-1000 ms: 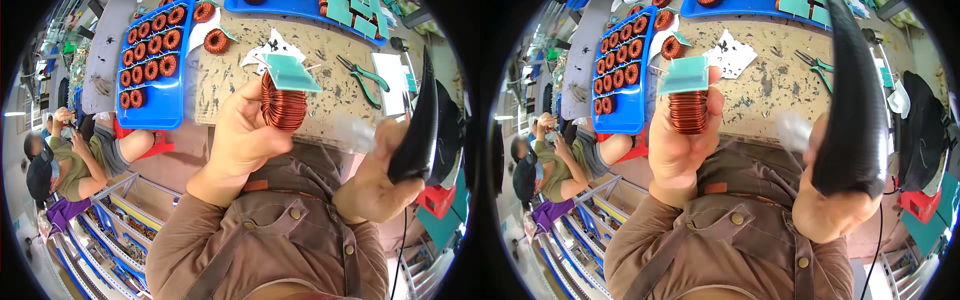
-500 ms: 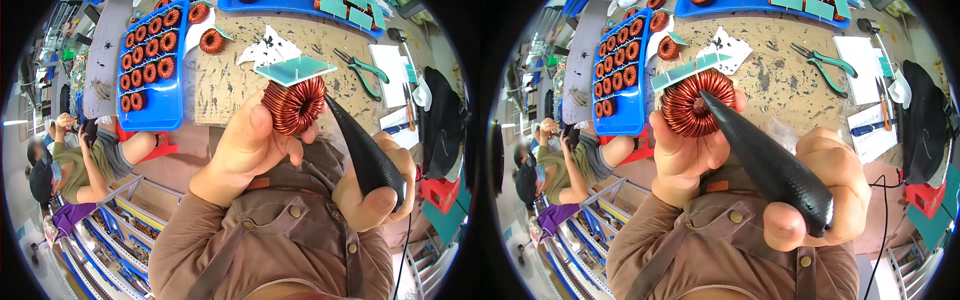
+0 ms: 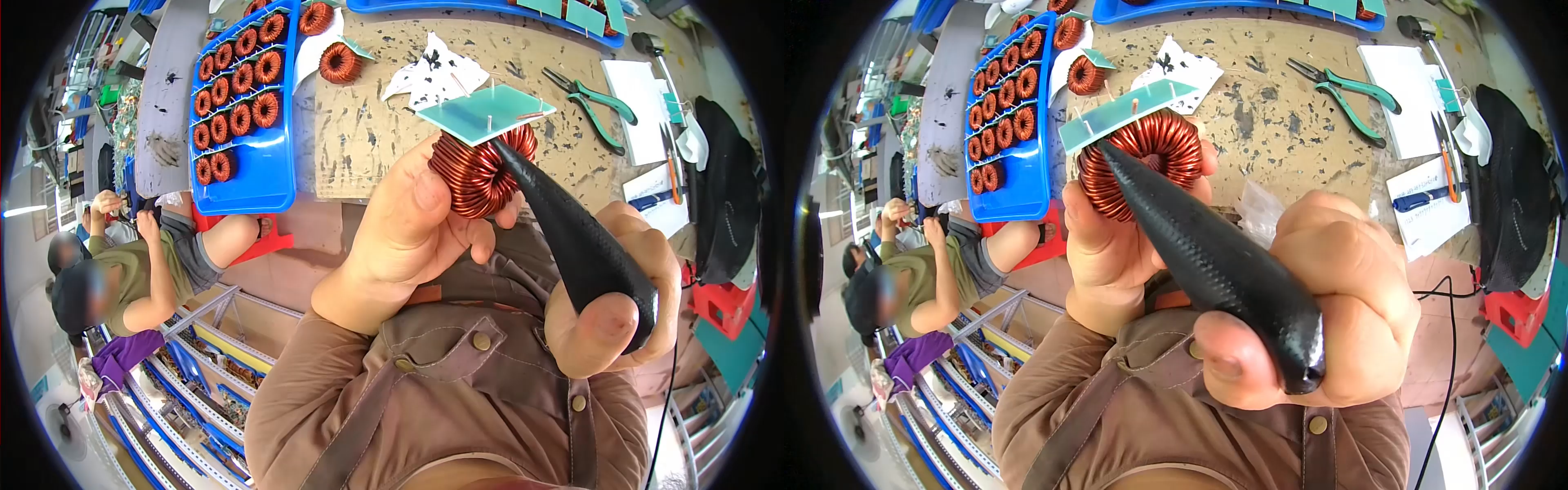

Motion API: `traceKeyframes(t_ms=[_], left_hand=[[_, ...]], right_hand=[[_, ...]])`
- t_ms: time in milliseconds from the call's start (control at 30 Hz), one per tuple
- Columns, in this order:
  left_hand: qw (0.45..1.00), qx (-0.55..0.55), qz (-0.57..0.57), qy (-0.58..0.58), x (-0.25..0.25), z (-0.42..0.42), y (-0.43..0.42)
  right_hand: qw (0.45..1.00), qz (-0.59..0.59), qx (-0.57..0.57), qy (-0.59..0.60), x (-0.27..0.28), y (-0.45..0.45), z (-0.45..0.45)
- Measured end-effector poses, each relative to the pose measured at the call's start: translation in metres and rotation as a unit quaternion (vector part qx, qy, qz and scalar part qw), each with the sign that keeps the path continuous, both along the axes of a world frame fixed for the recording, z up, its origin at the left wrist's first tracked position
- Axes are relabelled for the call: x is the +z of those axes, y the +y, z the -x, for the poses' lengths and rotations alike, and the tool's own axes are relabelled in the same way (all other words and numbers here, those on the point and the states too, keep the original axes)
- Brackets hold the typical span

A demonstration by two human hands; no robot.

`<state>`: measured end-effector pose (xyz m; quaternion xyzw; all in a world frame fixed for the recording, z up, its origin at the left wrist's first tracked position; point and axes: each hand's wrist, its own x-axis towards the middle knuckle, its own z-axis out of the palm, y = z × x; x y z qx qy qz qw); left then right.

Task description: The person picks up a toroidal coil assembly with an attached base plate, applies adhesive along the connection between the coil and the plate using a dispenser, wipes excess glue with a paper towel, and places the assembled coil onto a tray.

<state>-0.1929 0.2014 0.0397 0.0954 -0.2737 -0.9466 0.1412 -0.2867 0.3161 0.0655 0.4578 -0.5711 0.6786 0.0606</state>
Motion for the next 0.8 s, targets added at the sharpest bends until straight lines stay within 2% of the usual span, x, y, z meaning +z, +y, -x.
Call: traceKeyframes(t_ms=[133,233,533,800], left_hand=[[1.0,-0.017,-0.01,0.009,-0.0026,-0.001,-0.0021],[0.999,0.012,0.031,0.004,-0.0019,0.0018,0.0],[0.999,0.026,0.038,0.01,-0.0039,0.0013,0.0004],[0.999,0.038,0.015,-0.021,-0.0007,-0.0007,0.0052]], right_hand=[[1.0,-0.019,-0.006,-0.013,0.0033,0.0008,-0.0009],[1.0,-0.016,0.001,0.002,0.003,0.0005,0.0006],[0.999,-0.032,0.016,0.013,0.0051,0.0011,0.0015],[1.0,-0.023,-0.005,-0.008,0.0023,0.0019,0.0004]])
